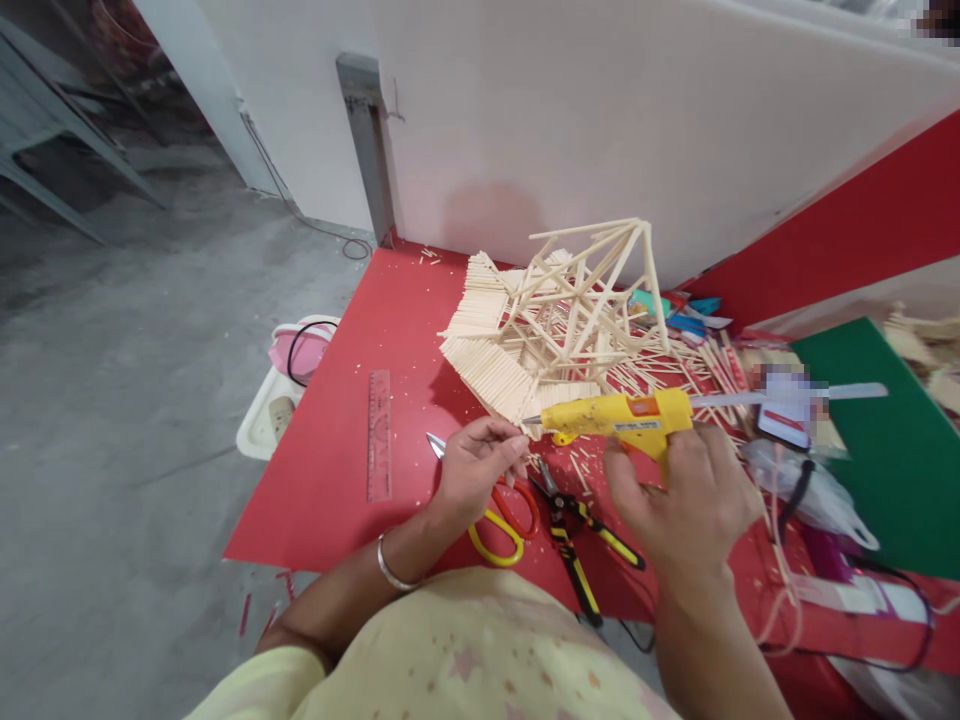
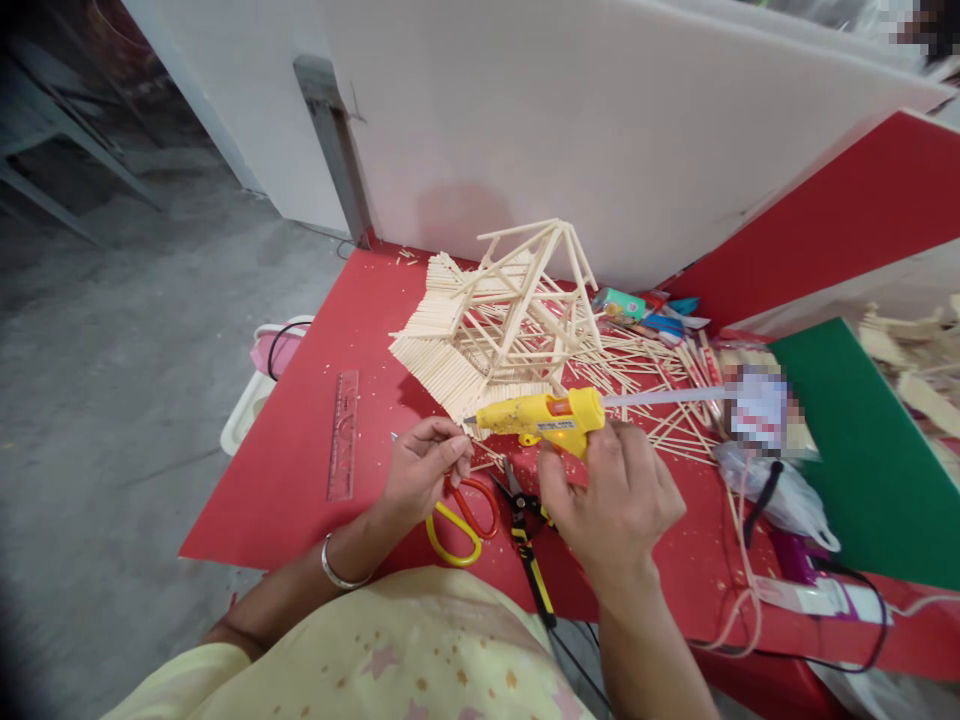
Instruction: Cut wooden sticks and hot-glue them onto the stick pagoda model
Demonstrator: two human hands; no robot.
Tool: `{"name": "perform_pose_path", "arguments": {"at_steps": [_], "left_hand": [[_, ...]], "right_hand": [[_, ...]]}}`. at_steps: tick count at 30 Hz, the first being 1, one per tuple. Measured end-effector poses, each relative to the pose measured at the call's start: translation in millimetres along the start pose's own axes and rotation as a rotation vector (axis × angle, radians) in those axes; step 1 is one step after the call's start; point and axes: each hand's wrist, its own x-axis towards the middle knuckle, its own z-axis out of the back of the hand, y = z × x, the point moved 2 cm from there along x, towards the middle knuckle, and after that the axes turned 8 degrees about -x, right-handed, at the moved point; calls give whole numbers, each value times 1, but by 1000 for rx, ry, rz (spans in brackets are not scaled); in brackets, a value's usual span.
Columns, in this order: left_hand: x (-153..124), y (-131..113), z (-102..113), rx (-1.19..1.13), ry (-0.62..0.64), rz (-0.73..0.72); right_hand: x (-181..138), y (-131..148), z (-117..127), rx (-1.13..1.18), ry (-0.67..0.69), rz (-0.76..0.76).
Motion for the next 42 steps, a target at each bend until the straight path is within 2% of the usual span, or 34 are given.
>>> {"name": "perform_pose_path", "arguments": {"at_steps": [13, 16, 20, 24, 29, 35, 39, 42], "left_hand": [[0, 4, 3, 30, 15, 23], [-1, 2, 2, 44, 21, 32], [-4, -4, 1, 20, 12, 56], [-8, -10, 2, 17, -60, 93], [-10, -10, 5, 46, -61, 78], [-6, -3, 9, 74, -78, 17], [-2, -2, 15, 144, -118, -38], [3, -4, 29, 258, -156, -137]], "right_hand": [[0, -1, 1, 24, -10, -39], [-3, -3, -1, 76, 53, -110], [-13, -7, -3, 166, 216, -292], [-33, -16, 1, 156, 381, -469], [-71, -40, 1, 134, 589, -665], [-137, -76, -39, 237, 779, -730], [-165, -82, -61, 237, 770, -763], [-169, -81, -58, 218, 703, -752]]}}
